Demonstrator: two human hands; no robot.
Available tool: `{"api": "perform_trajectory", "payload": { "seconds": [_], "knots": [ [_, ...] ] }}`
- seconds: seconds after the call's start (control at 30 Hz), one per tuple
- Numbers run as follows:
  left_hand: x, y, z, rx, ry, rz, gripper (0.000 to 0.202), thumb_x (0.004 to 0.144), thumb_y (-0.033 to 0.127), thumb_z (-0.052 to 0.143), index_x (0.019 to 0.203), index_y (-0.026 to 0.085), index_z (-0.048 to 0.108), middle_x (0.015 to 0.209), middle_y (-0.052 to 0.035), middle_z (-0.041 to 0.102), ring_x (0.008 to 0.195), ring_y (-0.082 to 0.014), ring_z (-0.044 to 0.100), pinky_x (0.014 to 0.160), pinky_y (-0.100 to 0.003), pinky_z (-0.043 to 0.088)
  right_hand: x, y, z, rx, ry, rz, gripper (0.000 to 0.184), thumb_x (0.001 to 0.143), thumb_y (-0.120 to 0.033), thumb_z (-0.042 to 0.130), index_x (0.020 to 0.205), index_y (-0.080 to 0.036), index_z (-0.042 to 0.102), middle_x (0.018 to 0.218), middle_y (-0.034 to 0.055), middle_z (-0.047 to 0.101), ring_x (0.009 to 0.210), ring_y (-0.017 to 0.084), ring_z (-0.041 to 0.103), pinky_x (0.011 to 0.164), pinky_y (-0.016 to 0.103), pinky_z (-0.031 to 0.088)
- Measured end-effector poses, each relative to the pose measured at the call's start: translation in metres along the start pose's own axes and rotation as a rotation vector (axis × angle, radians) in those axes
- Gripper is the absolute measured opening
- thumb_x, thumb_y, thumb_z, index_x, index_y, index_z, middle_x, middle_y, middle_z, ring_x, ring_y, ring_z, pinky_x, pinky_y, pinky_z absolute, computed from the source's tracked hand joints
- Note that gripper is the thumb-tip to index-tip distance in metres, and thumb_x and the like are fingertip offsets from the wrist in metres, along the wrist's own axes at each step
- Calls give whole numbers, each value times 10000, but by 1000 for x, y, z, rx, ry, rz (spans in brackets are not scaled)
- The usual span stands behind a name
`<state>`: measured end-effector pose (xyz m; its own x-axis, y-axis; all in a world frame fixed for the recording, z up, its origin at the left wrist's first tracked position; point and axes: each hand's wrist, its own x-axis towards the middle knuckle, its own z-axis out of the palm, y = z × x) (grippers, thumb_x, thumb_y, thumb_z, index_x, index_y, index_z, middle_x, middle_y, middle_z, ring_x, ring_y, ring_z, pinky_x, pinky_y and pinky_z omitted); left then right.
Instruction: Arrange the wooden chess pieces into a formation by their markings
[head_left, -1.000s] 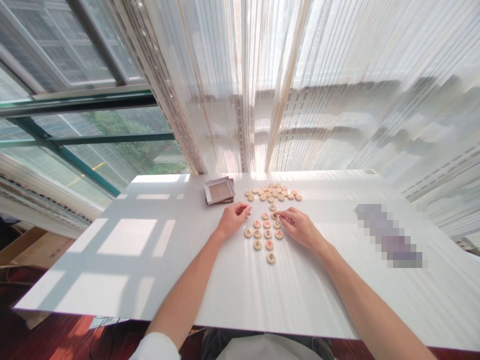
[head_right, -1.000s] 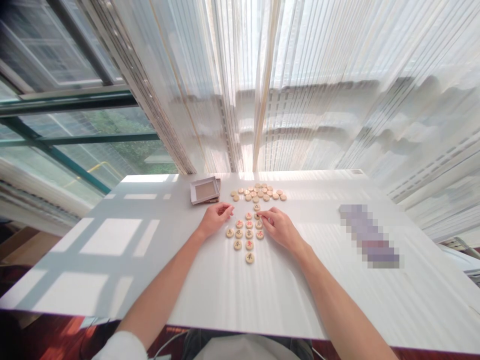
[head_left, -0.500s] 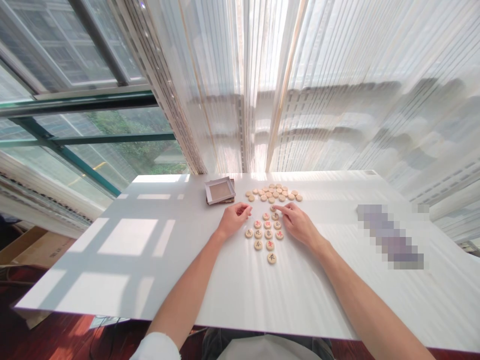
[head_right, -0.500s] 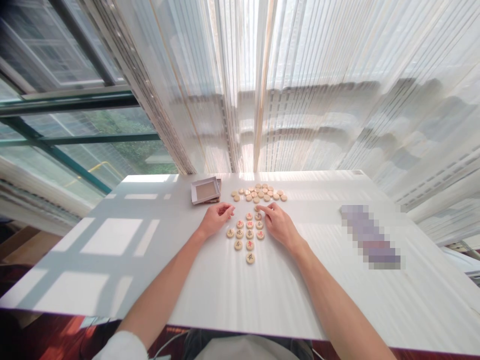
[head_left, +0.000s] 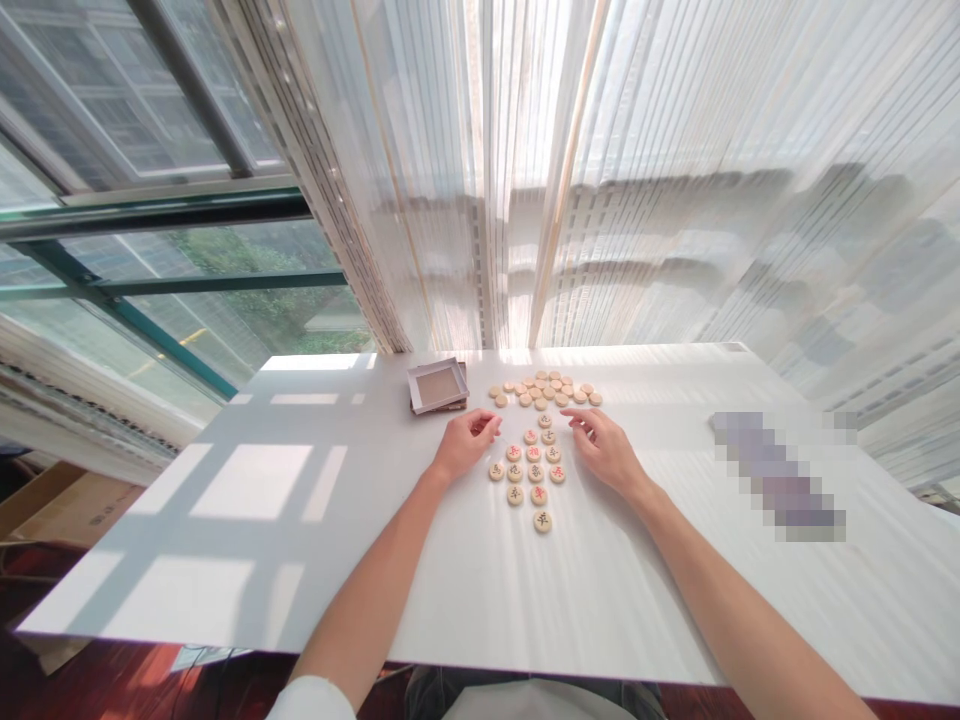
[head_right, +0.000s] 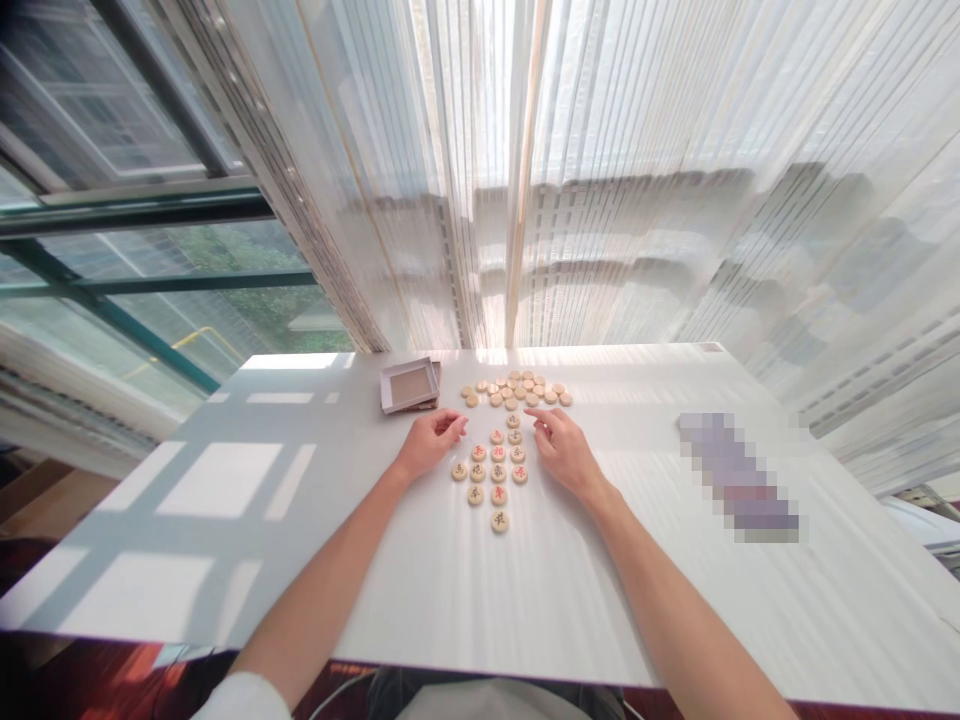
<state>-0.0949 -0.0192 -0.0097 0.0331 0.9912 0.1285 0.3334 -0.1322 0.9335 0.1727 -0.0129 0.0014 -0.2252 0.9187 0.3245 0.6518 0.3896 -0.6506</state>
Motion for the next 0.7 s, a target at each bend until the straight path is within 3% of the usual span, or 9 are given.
{"api": "perform_trajectory", "payload": {
  "seconds": [0.1,0.23,0.4,0.7],
  "knots": [
    [1,-1,0,-1,3,0,354,867,512,608,915,175,705,813,-61,736,716,-191,688,679,-288,552,-6,-5,-13,23,-18,52,255,925,-259,471,1037,-210,695,962,61,691,763,187,631,725,322,512],
    [1,-1,1,-8,4,9,345,867,505,612,903,174,703,803,-58,733,714,-188,687,690,-290,553,-23,-16,-27,84,-281,82,178,906,-386,563,872,-230,642,776,1,676,670,160,591,624,274,480],
    [1,0,1,-21,0,7,340,870,501,609,902,176,705,798,-56,735,703,-187,687,683,-295,557,-33,-24,-22,36,-262,99,222,895,-415,578,785,-223,594,676,-25,604,600,138,478,559,260,401],
    [1,1,2,-30,8,17,347,861,502,615,895,169,710,804,-69,739,728,-199,698,699,-304,566,-32,-30,-20,18,-294,82,223,872,-414,593,761,-221,580,690,-26,593,621,140,472,568,262,385]
  ]
}}
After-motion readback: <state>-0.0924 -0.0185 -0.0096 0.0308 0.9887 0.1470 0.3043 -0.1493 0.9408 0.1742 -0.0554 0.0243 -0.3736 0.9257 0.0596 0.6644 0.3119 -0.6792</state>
